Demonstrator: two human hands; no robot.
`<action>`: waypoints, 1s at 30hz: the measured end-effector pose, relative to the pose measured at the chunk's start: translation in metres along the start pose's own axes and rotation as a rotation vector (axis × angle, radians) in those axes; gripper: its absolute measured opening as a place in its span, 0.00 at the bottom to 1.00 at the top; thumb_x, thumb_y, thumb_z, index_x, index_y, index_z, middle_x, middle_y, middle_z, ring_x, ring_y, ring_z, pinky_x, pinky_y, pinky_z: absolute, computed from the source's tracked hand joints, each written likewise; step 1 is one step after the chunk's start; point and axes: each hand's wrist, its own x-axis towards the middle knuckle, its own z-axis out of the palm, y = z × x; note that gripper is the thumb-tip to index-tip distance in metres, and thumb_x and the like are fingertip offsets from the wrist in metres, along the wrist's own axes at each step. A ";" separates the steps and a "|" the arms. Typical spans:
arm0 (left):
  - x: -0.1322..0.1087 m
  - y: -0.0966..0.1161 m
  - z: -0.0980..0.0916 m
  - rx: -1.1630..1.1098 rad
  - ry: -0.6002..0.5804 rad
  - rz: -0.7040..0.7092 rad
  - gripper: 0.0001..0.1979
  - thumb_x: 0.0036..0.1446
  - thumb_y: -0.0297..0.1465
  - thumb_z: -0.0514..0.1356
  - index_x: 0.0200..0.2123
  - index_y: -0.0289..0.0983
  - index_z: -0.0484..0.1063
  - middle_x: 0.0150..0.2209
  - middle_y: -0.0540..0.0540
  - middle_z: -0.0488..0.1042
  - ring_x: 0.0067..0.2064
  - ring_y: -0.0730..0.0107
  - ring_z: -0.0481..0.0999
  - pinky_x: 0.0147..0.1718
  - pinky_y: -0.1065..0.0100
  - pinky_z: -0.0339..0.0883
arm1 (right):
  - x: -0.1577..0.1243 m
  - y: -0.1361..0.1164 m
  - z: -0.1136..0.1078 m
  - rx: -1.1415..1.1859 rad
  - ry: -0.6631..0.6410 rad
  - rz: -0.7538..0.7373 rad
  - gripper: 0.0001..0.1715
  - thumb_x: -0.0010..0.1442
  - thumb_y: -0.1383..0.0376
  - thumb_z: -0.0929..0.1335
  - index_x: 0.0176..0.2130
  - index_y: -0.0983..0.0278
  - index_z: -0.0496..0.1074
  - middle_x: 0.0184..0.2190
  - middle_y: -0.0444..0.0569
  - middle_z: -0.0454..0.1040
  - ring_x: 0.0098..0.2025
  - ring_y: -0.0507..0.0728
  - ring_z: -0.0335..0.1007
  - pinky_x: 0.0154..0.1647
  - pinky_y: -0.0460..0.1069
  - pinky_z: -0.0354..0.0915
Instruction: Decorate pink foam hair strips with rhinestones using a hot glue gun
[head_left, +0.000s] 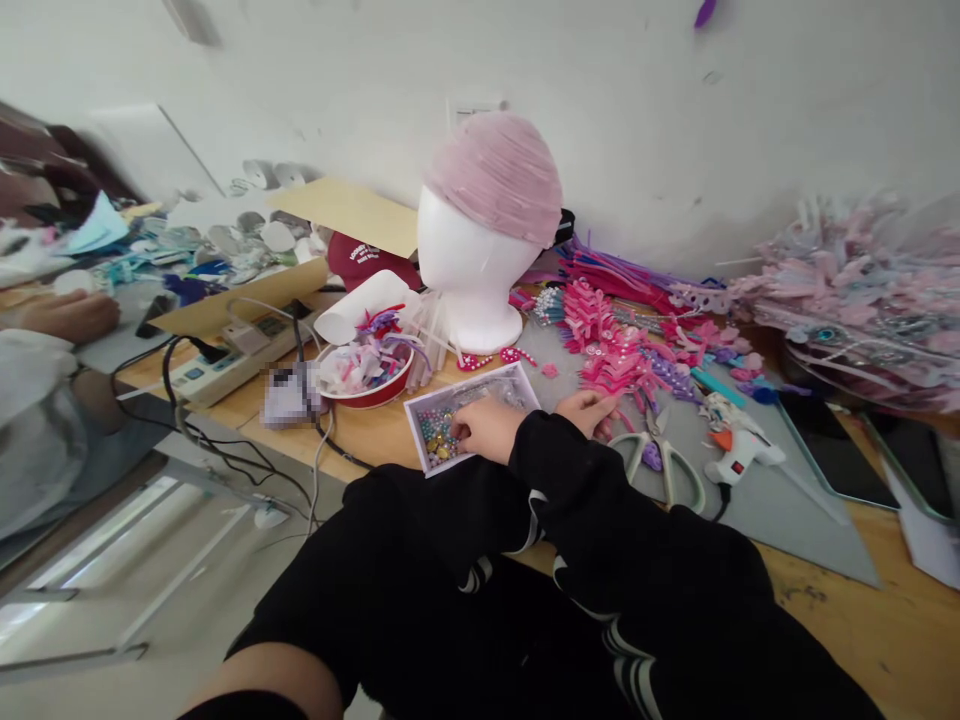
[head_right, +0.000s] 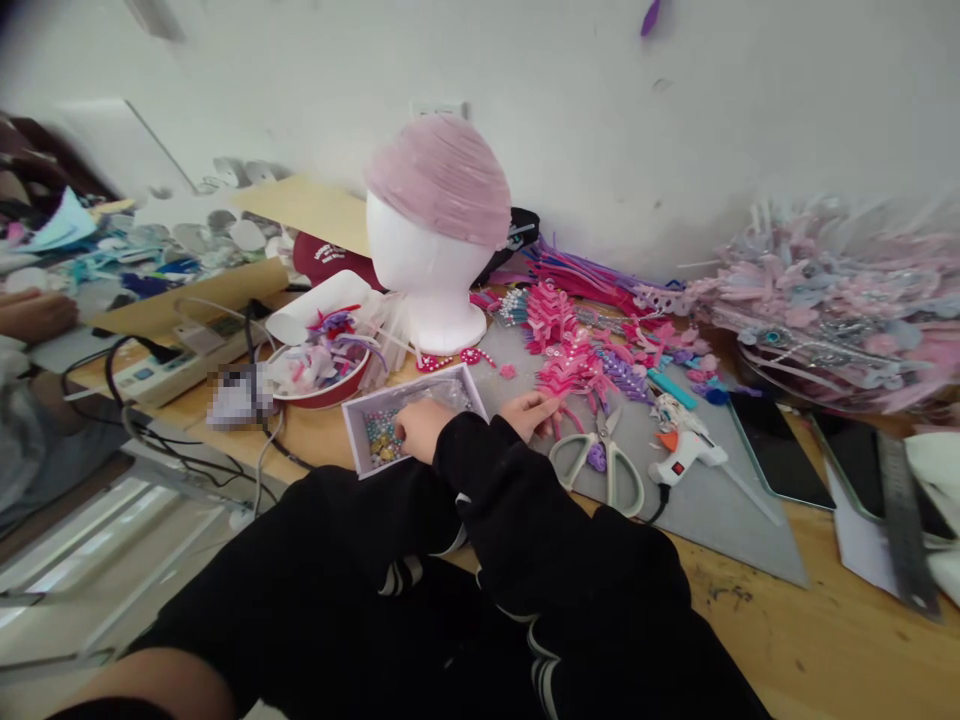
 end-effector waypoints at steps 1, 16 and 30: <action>-0.002 0.001 0.001 -0.008 0.012 0.004 0.08 0.50 0.26 0.56 0.20 0.32 0.65 0.13 0.57 0.64 0.11 0.86 0.57 0.13 0.78 0.51 | -0.001 -0.002 0.000 -0.028 -0.004 0.000 0.14 0.48 0.70 0.66 0.38 0.67 0.73 0.34 0.50 0.75 0.36 0.52 0.69 0.35 0.43 0.60; -0.001 -0.002 0.001 -0.023 -0.029 0.004 0.09 0.51 0.25 0.55 0.19 0.32 0.64 0.11 0.57 0.63 0.11 0.87 0.56 0.12 0.79 0.49 | 0.001 -0.005 0.004 -0.112 0.030 -0.015 0.20 0.49 0.67 0.65 0.44 0.71 0.67 0.39 0.57 0.72 0.43 0.59 0.67 0.40 0.48 0.60; 0.005 -0.002 -0.004 -0.001 0.001 -0.028 0.09 0.49 0.27 0.57 0.18 0.32 0.65 0.10 0.56 0.61 0.11 0.85 0.56 0.13 0.77 0.50 | 0.006 -0.002 0.001 -0.051 0.128 0.078 0.15 0.52 0.72 0.60 0.36 0.67 0.73 0.35 0.51 0.75 0.40 0.54 0.68 0.39 0.44 0.58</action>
